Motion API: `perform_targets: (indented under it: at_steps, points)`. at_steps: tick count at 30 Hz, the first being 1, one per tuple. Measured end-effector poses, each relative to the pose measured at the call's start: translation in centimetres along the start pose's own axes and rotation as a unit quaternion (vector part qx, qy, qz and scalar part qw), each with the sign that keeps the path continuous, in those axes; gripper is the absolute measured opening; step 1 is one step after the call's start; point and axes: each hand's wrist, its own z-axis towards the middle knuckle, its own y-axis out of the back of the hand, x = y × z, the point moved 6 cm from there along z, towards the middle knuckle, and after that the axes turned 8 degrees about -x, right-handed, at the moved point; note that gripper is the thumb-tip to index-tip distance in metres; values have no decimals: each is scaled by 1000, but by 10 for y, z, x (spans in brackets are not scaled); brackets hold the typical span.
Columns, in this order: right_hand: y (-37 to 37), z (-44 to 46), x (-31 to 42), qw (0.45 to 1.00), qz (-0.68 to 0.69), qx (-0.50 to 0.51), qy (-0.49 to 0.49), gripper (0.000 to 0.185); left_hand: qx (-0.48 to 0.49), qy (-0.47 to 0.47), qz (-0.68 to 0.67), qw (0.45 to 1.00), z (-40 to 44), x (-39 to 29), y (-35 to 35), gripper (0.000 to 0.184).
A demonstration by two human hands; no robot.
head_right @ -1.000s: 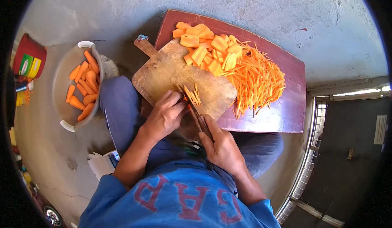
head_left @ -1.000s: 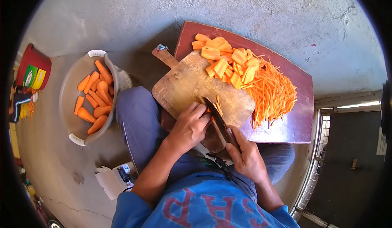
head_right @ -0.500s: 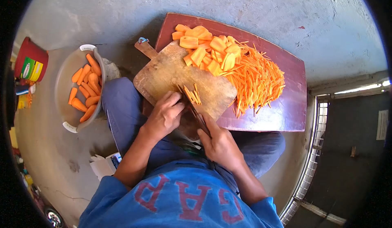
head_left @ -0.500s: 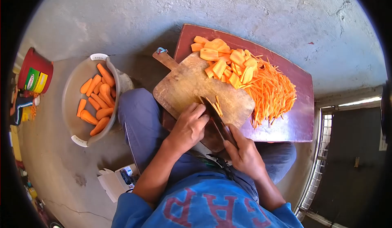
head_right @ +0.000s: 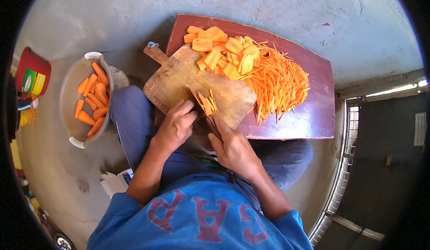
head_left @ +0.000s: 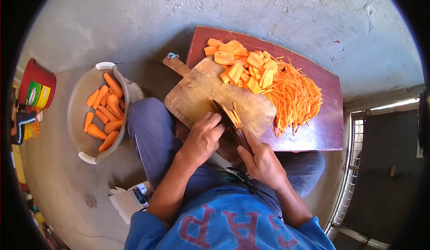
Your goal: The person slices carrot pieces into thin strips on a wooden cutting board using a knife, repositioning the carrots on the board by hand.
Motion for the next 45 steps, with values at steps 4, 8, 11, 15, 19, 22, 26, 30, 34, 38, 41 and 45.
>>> perform_targets:
  at_steps: [4,8,11,15,19,22,26,30,34,38,41,45]
  points:
    - [10,-7,6,994,37,32,-101,52,-23,-18,5,1000,0,-2,2,26]
    - [13,-18,13,997,9,34,-66,53,-22,-5,1,1000,-2,-1,2,26]
    - [4,-7,6,999,-2,25,-39,53,-4,-7,21,1000,-4,2,-4,27]
    - [5,-2,3,999,35,-8,-8,52,-2,-14,29,999,-1,-1,0,25]
    - [21,-19,16,995,41,18,-94,50,-36,-20,4,999,-3,-3,3,24]
    - [19,-25,11,994,43,29,-95,52,-17,-22,6,1000,-5,3,-1,23]
    - [7,-9,8,993,10,54,-103,54,-15,-24,9,1000,-4,2,-2,24]
    - [2,0,6,998,19,32,-58,56,-18,-22,28,999,-5,-1,-1,24]
    - [15,-11,16,996,41,32,-69,56,-51,-27,26,998,-5,-5,0,24]
    - [9,-15,3,994,22,57,-90,56,-22,-21,34,999,-7,1,-5,23]
    - [-1,-4,-2,1000,23,-3,14,55,-40,-21,21,999,-6,2,-5,23]
    - [2,2,0,999,28,14,-18,53,-52,-20,24,998,-6,4,-6,23]
